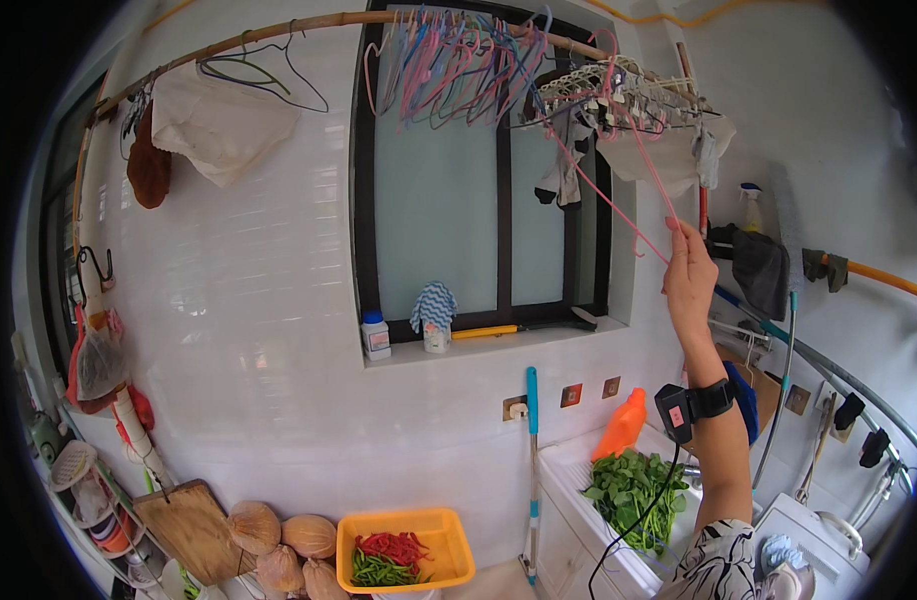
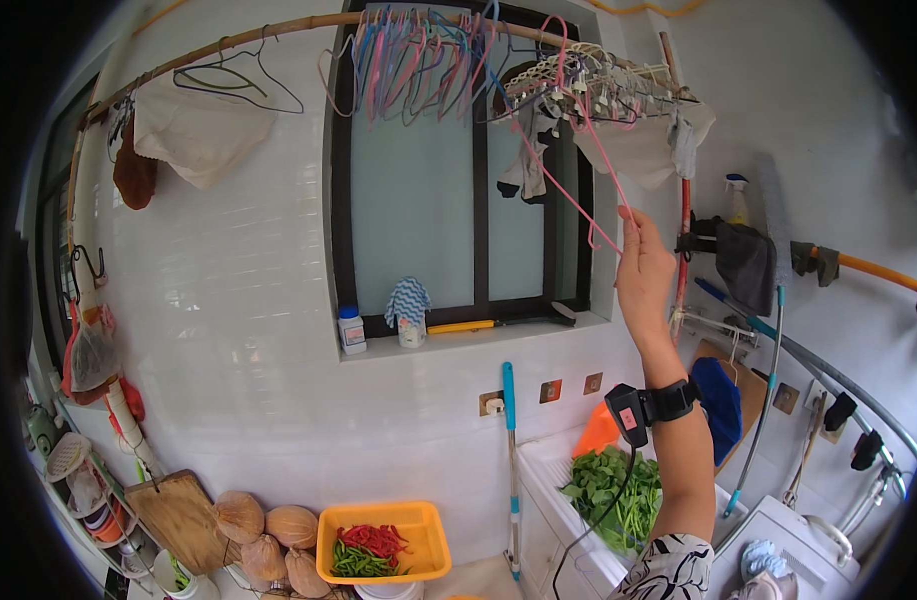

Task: The person hangs wet clothes on hangers and places them on a drying rack.

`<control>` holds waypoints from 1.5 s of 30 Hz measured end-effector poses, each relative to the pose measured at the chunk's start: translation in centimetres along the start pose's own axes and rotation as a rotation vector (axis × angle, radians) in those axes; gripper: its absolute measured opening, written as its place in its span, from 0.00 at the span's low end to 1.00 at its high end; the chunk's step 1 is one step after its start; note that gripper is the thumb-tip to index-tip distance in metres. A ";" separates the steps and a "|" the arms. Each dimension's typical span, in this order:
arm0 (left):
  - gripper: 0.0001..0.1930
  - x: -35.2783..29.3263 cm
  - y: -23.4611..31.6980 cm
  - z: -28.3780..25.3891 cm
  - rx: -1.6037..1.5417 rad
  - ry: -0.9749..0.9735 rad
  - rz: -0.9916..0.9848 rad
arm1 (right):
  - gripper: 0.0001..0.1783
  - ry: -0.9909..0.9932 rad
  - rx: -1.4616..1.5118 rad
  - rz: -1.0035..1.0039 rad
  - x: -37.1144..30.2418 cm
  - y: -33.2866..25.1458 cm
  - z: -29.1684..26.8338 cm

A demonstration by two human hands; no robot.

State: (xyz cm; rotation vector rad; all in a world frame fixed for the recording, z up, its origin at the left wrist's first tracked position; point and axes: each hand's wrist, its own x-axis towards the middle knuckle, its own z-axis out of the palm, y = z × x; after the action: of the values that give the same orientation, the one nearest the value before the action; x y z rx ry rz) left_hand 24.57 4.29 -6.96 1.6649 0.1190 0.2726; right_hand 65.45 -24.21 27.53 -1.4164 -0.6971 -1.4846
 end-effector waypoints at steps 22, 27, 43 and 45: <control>0.06 4.5 7.5 -7.4 0.905 -0.316 0.279 | 0.15 -0.833 0.667 1.006 -27.6 -5.3 2.8; 0.06 3.5 9.8 -6.6 1.075 -0.329 0.313 | 0.11 -0.736 0.946 0.994 -30.3 -10.1 3.0; 0.08 0.4 12.6 -4.6 1.055 -0.345 0.530 | 0.22 -1.057 1.955 1.421 -37.2 -19.6 2.6; 0.08 0.0 13.4 -5.3 1.086 -0.332 0.502 | 0.22 -1.092 1.907 1.431 -38.4 -19.7 2.1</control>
State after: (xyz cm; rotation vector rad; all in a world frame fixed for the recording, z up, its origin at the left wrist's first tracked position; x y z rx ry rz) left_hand 22.10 7.90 6.82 2.7892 -0.4958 0.3245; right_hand 44.67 -5.29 -5.31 -0.4687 -0.8414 1.1528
